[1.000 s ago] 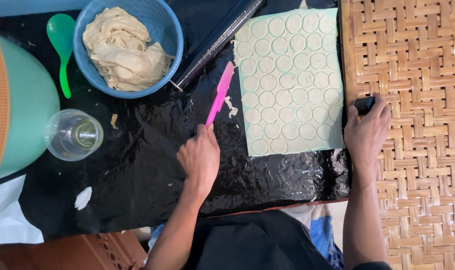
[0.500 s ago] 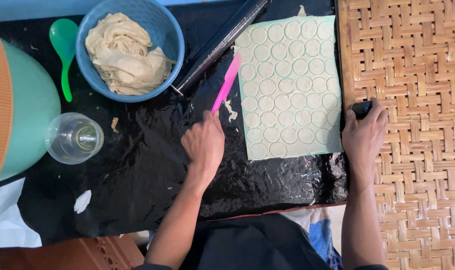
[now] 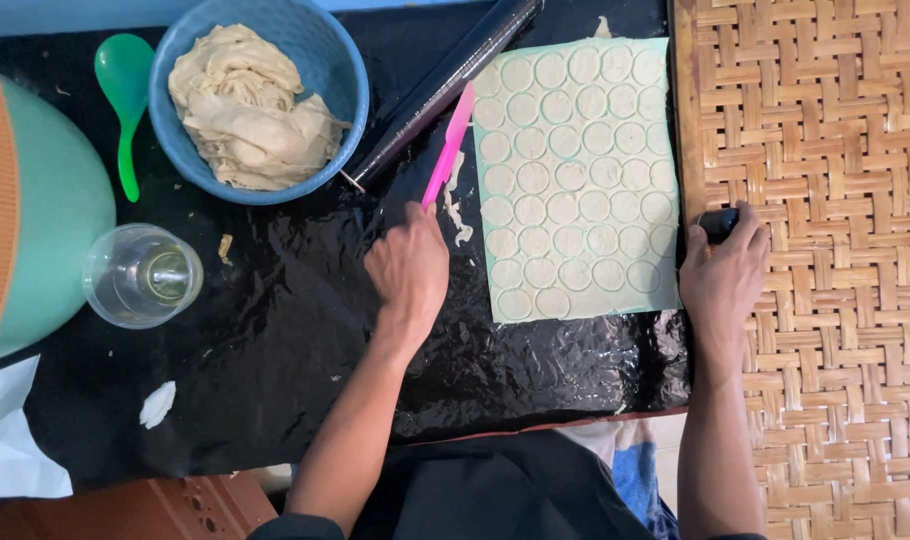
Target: Punching out small circles from a flat sheet of dough using a small round cutter and arranging them on a tray.
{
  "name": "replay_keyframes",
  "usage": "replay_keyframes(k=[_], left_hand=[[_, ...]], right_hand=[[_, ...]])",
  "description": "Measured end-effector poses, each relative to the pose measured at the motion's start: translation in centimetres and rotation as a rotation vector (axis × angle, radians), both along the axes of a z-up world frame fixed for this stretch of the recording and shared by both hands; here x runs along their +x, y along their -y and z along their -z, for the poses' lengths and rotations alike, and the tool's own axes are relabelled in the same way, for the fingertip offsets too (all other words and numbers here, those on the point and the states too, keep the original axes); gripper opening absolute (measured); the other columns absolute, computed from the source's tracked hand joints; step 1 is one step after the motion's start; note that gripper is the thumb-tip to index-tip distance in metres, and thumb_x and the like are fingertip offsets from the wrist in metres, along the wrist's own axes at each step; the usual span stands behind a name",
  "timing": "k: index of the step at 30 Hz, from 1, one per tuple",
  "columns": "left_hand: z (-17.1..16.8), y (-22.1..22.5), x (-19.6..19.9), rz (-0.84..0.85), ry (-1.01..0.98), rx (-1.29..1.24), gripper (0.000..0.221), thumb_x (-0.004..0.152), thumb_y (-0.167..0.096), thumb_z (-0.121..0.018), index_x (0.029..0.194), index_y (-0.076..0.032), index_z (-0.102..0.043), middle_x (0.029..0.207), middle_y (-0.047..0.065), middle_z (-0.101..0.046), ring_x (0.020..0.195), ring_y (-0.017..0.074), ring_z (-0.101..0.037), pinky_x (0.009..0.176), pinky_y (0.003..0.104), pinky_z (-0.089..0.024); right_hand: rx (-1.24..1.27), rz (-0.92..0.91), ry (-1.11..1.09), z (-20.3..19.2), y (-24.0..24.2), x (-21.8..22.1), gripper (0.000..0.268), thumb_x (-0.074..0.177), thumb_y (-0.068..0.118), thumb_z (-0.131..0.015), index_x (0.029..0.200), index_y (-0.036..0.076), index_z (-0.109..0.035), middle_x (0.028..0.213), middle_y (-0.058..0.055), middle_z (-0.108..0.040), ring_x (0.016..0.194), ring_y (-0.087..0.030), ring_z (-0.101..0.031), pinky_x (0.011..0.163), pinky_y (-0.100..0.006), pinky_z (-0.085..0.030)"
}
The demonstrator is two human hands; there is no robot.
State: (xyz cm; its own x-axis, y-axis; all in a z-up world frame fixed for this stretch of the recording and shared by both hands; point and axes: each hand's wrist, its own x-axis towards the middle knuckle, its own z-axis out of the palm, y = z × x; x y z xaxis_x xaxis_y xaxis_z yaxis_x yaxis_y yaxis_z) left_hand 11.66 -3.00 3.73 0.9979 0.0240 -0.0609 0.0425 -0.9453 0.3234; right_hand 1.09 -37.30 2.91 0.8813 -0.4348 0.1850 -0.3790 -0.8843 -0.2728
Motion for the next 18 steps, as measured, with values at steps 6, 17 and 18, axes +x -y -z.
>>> replay_keyframes(k=[6,17,18], left_hand=[[0.9,0.0,1.3,0.011,0.087,0.035,0.034,0.106,-0.034,-0.053,0.091,-0.007,-0.067,0.064,0.019,-0.07,0.061,0.0402,-0.072,0.053,0.053,-0.055],[-0.5,0.0,-0.1,-0.035,0.084,-0.03,0.03,0.106,-0.031,-0.055,0.089,-0.007,-0.063,0.061,0.019,-0.068,0.057,0.0411,-0.07,0.049,0.054,-0.053],[-0.8,0.1,0.0,-0.027,0.063,-0.042,0.029,0.106,-0.031,-0.055,0.091,-0.007,-0.062,0.062,0.019,-0.068,0.058,0.0417,-0.07,0.049,0.054,-0.052]], right_hand=[[-0.005,-0.003,-0.004,0.0,0.0,-0.1,0.054,0.106,0.016,-0.07,0.149,-0.005,-0.046,0.126,-0.03,-0.057,0.116,-0.048,-0.057,0.097,-0.053,-0.046],[0.006,-0.013,0.004,0.0,0.1,-0.1,0.054,0.106,0.015,-0.07,0.149,-0.006,-0.046,0.125,-0.03,-0.057,0.115,-0.049,-0.057,0.097,-0.053,-0.046],[0.013,-0.014,0.004,-0.1,0.0,-0.1,0.054,0.106,0.015,-0.07,0.149,-0.006,-0.046,0.125,-0.03,-0.057,0.115,-0.049,-0.057,0.097,-0.053,-0.046]])
